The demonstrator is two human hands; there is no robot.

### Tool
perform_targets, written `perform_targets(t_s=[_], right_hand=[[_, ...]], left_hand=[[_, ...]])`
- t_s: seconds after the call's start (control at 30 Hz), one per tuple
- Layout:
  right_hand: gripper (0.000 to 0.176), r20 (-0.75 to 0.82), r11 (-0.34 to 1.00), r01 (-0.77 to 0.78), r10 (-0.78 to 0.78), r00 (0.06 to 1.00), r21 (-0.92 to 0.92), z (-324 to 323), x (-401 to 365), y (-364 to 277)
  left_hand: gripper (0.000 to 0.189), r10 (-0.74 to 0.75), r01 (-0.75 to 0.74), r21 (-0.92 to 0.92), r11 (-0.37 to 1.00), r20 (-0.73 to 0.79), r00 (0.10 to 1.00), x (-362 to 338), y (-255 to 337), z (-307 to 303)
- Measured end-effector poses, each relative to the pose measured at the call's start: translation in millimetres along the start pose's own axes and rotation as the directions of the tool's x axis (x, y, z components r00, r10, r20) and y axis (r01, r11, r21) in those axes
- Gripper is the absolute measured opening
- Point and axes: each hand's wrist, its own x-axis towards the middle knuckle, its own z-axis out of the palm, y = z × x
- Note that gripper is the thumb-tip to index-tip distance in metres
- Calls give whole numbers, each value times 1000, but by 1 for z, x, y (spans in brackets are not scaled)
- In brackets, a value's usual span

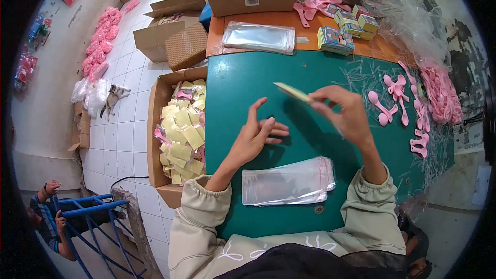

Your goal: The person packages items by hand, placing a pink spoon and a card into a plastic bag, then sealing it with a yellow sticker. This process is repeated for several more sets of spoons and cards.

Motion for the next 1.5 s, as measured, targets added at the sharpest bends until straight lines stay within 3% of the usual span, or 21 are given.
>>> perform_targets(t_s=[0.03,0.13,0.17,0.27,0.37,0.47,0.77,0.97,1.07,1.17,1.23,1.3,1.33,1.37,1.4,1.43,1.5], right_hand=[[33,172,1000,-17,20,985,-19,1,-2,-2],[36,319,993,120,-111,941,-8,13,-10,1],[33,358,993,98,-67,931,-68,14,-11,2],[25,446,977,139,-53,894,-163,20,-16,2],[21,522,976,182,-95,847,-117,34,-24,1],[22,553,968,221,-122,824,-116,40,-26,-5],[21,439,918,310,-179,880,-247,58,-33,-12],[19,368,784,502,-374,852,-366,70,-38,-6],[17,397,791,528,-397,827,-308,72,-38,-6],[14,478,912,397,-395,784,101,46,-31,3],[13,630,949,3,-210,748,314,-3,-24,8],[19,542,923,-33,-196,817,384,-61,-22,47],[17,526,882,-224,-31,850,414,-98,-23,62],[11,409,898,-391,286,867,200,-133,-27,81],[6,201,919,-394,386,900,-2,-163,-25,110],[6,72,907,-369,389,918,-202,-166,-29,117],[11,-166,748,-347,309,936,-566,-161,-48,124]], left_hand=[[56,-78,85,-127,988,62,995,-1,1,2],[56,-154,167,-94,981,134,979,-10,-1,6],[59,-176,193,-99,976,154,972,-10,-3,4],[62,-163,179,-91,980,163,973,-13,-9,4],[66,-133,149,-102,984,144,981,-14,-11,4],[67,-128,137,-68,988,117,985,-16,-11,3],[67,-186,192,-149,970,51,981,-16,-9,7],[66,-260,248,-286,926,-4,966,-13,-8,8],[66,-142,138,-94,986,-27,990,-11,-18,6],[64,-16,17,12,1000,-111,994,-11,-23,8],[61,-64,62,-41,997,-65,996,-12,-12,11],[56,-106,104,-64,992,-30,994,-12,-8,11],[51,-122,121,-58,991,-17,992,-11,-9,9],[47,-138,138,-51,989,-3,990,-10,-10,8],[42,-150,150,-41,988,15,989,-11,-11,8],[37,-155,156,-31,987,29,987,-10,-11,7],[29,-148,151,-49,987,58,987,-11,-12,6]])
